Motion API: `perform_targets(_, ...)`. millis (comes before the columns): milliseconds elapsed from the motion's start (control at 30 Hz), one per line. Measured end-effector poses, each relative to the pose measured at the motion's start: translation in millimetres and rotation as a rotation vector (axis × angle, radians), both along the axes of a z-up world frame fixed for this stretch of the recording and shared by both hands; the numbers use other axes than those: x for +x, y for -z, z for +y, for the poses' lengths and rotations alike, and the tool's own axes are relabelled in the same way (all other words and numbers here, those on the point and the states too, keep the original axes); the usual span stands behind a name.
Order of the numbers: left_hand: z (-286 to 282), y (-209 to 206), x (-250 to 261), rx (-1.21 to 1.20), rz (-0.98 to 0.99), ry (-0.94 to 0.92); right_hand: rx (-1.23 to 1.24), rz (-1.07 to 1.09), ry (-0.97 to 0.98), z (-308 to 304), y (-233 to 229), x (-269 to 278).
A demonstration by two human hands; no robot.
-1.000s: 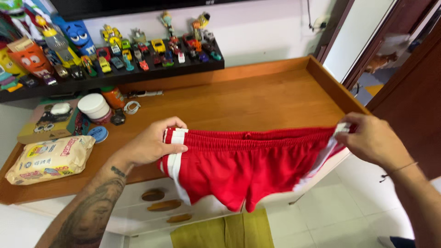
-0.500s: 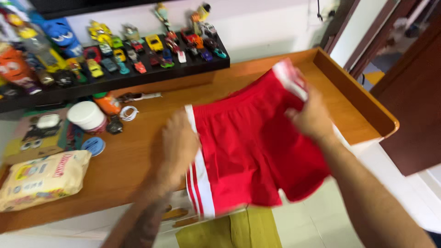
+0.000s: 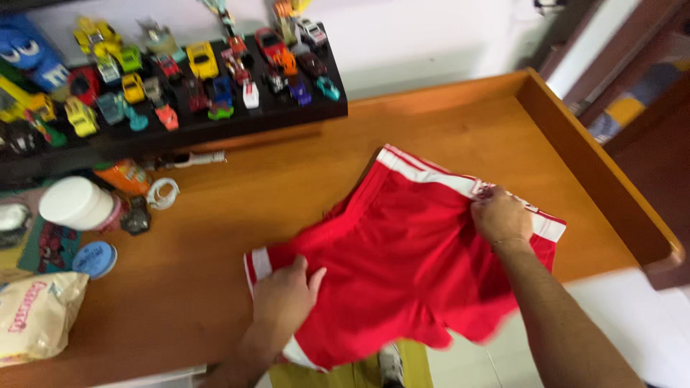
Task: The person picks up several garments from a bed, folds them on a desk, and places each one into a suitcase.
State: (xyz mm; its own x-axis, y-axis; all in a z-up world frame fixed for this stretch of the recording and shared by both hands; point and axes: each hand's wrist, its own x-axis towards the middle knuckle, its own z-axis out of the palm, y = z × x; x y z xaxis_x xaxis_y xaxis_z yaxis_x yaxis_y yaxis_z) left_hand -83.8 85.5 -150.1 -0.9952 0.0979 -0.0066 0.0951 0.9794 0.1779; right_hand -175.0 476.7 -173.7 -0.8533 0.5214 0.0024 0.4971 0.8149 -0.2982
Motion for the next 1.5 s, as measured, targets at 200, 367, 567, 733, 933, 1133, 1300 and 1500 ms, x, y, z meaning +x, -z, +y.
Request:
perform_targets(200,64,-1,-61,0.162,0.357,0.254,-0.125,0.343,-0.661,-62,34,-112)
perform_targets(367,73,16,-128,0.166,0.469,0.217,-0.311,0.525,-0.979,-94,28,-109)
perform_targets(567,17,40,-152,0.103,0.462,-0.002,-0.569,0.583,-0.504,-38,9,-109)
perform_targets(733,-13,42,-166,0.141,0.543,-0.477,-0.535,0.488,-0.271,-43,2,-135)
perform_targets(933,-39,30,-202,0.540,0.066,-0.738,-1.223,0.539,-0.274,-9,51,-183)
perform_targets(1133,-61,44,-209,1.808,-0.397,-0.556,-1.711,0.242,-0.144,7,18,-125)
perform_targets(1300,-44,53,-225,1.974,-0.838,-0.588,-1.453,-0.005,-0.015,-34,-17,-141)
perform_targets(1500,-56,64,-234,1.944,-0.431,-0.592,-1.293,0.364,-0.085,-15,42,-183)
